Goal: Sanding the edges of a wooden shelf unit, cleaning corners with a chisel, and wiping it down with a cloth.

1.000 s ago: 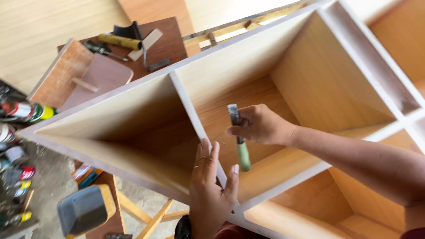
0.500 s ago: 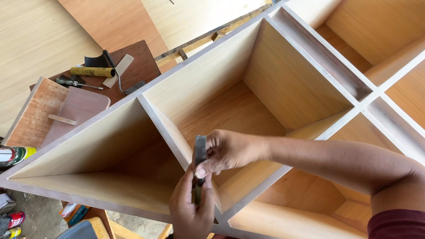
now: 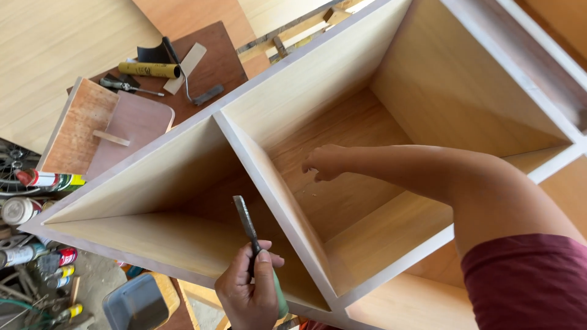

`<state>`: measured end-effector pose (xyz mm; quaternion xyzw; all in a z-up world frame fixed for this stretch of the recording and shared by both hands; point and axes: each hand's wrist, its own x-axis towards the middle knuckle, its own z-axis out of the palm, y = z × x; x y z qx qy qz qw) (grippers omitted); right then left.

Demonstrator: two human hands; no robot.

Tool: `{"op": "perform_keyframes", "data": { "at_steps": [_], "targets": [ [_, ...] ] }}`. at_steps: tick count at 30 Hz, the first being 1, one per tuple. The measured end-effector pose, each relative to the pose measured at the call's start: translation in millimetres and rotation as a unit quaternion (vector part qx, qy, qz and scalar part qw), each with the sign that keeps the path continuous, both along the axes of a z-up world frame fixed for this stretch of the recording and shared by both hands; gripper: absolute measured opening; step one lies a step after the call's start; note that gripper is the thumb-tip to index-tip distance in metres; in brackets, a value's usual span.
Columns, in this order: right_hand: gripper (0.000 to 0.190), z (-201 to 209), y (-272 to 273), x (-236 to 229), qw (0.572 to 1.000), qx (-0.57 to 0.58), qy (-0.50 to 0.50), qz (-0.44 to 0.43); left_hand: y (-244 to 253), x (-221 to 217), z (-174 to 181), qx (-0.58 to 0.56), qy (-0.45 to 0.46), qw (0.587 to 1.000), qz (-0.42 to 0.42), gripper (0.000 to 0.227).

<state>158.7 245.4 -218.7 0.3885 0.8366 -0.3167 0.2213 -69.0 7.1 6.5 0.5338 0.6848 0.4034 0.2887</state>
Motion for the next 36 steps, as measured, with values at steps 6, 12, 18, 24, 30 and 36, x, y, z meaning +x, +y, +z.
{"op": "perform_keyframes", "data": {
  "at_steps": [6, 12, 18, 24, 30, 36],
  "targets": [
    [0.069, -97, -12, 8, 0.993, 0.036, 0.096, 0.053, 4, 1, 8, -0.019, 0.019, 0.999, -0.036, 0.025],
    [0.066, -122, -30, -8, 0.976, 0.058, 0.050, 0.204, 6, 1, 10, -0.028, 0.025, 0.998, -0.045, 0.024],
    [0.054, -193, -45, -12, 0.935, 0.188, 0.168, 0.250, 5, 5, 11, -0.001, 0.029, 0.999, -0.030, 0.026],
    [0.034, -184, -64, 23, 0.939, 0.119, 0.263, 0.188, 8, 2, 12, 0.014, 0.032, 0.998, -0.051, 0.024],
    [0.027, -208, -78, 9, 0.900, 0.292, 0.178, 0.268, 6, 2, 8, 0.001, 0.039, 0.998, -0.041, 0.025],
    [0.015, -232, -103, -16, 0.837, 0.442, 0.128, 0.298, 7, 3, 10, 0.011, 0.030, 0.999, -0.039, 0.023]
  ]
}}
